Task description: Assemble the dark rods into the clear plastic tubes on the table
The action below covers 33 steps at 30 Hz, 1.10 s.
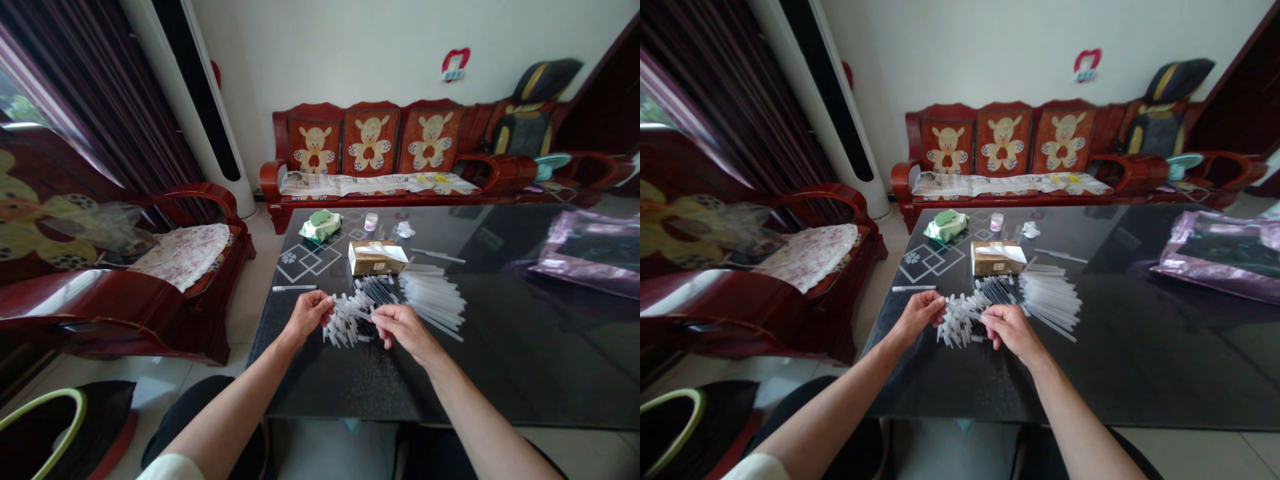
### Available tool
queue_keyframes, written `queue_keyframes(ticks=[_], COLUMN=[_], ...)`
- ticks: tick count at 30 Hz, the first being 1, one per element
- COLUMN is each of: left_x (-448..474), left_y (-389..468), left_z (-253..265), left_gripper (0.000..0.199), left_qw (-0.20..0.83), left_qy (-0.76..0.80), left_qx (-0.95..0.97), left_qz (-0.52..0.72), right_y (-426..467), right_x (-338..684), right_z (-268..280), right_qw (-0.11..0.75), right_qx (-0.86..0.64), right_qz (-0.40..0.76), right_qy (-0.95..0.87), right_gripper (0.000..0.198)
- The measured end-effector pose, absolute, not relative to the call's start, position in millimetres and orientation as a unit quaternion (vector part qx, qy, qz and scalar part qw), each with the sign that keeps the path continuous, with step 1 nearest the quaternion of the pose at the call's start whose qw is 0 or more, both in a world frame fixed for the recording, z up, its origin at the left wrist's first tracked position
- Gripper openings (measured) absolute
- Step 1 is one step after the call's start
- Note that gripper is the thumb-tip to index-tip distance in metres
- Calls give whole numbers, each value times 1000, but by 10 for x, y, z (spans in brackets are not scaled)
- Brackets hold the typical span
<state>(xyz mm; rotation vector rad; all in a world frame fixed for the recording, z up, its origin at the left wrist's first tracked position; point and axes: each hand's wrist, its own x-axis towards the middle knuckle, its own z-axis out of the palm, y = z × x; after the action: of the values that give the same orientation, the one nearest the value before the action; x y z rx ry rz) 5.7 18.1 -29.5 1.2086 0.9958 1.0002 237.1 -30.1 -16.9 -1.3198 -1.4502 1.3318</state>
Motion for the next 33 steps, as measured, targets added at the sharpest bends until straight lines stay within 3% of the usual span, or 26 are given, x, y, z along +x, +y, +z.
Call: queue_keyframes(ticks=[20, 33], left_x=[11, 22], left_y=[203, 207], left_z=[-292, -296], left_gripper=[39, 40], left_qw=[607, 604], left_qy=[433, 438], left_qx=[518, 518], left_qz=[420, 417], right_y=[-302, -286], right_x=[2355, 2373], right_z=[-155, -203], right_qw=[388, 391], right_qx=[-501, -517], right_qz=[568, 549], right_qy=[-525, -527], right_gripper=[39, 29])
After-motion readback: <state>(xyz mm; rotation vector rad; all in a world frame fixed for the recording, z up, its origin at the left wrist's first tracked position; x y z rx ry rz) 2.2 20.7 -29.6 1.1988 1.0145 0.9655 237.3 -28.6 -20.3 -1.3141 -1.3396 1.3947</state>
